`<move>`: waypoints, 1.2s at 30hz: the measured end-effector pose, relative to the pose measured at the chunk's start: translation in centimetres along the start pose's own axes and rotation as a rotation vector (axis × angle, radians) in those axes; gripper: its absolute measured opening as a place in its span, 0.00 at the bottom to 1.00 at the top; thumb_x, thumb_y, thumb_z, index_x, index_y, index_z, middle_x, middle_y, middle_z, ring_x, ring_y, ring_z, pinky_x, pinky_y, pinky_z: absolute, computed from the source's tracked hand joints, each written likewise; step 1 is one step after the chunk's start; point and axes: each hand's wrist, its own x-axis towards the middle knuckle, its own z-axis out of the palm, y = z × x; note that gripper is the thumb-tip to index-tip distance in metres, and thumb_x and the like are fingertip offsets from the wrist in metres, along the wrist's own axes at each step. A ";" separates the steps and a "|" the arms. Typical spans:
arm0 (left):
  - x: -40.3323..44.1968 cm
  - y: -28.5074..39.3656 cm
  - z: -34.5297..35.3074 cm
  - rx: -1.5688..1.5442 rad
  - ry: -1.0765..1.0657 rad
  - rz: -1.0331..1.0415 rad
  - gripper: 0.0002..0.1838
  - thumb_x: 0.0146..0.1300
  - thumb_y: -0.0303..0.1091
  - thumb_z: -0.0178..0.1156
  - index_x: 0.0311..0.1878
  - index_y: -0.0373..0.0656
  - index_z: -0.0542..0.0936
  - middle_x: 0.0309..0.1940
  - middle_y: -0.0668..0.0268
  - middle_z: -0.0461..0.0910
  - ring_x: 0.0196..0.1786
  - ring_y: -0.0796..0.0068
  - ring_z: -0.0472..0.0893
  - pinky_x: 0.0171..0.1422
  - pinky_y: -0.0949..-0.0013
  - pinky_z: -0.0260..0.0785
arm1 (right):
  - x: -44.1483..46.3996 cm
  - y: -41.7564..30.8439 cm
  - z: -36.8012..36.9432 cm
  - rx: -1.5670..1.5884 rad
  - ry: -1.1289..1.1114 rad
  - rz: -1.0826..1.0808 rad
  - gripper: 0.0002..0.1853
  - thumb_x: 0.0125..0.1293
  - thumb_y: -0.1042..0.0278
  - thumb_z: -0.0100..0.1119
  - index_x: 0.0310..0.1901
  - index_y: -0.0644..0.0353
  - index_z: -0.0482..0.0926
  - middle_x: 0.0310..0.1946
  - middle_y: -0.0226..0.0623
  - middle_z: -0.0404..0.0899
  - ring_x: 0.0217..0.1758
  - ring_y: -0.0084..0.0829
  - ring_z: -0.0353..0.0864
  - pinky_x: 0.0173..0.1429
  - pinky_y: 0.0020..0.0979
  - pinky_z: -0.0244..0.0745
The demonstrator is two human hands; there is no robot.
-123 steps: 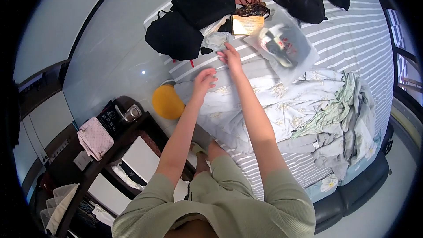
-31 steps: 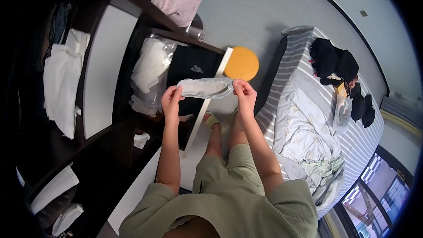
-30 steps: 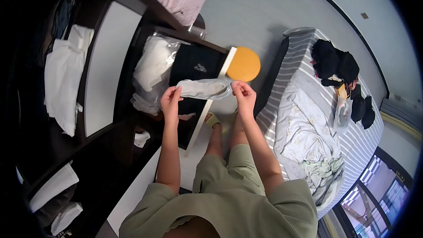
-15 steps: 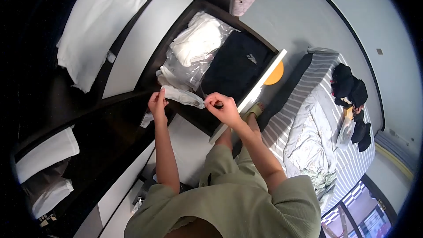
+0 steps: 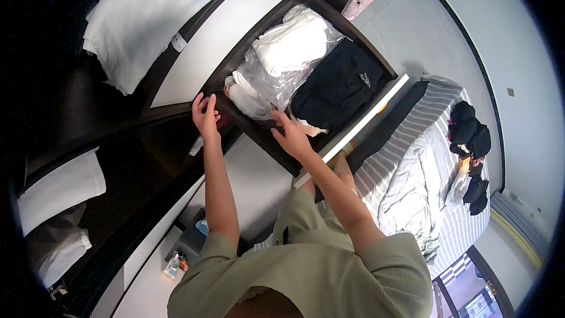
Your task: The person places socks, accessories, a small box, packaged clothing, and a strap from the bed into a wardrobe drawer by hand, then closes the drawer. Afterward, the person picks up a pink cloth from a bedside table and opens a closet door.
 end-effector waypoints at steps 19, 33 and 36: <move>-9.0 -2.6 4.8 -0.135 -0.425 0.063 0.12 0.59 0.29 0.56 0.46 0.41 0.73 0.33 0.71 0.73 0.27 0.87 0.70 0.29 0.82 0.63 | -2.6 -1.2 -4.6 -0.037 -0.083 0.020 0.16 0.55 0.78 0.51 0.47 0.60 0.71 0.36 0.41 0.76 0.39 0.32 0.79 0.45 0.28 0.72; -17.5 -3.2 15.6 -0.050 -0.881 0.051 0.10 0.60 0.25 0.52 0.45 0.38 0.72 0.35 0.67 0.75 0.26 0.87 0.70 0.31 0.83 0.65 | -7.4 -1.0 -14.8 0.165 0.366 0.067 0.15 0.57 0.82 0.47 0.46 0.64 0.72 0.37 0.38 0.78 0.41 0.27 0.77 0.47 0.26 0.70; -19.4 -3.2 17.5 0.016 -0.917 0.042 0.10 0.60 0.25 0.51 0.45 0.38 0.72 0.35 0.68 0.76 0.26 0.88 0.70 0.30 0.83 0.65 | -9.1 0.4 -17.0 0.233 0.481 0.049 0.15 0.57 0.83 0.45 0.46 0.65 0.72 0.36 0.36 0.77 0.38 0.24 0.76 0.46 0.25 0.70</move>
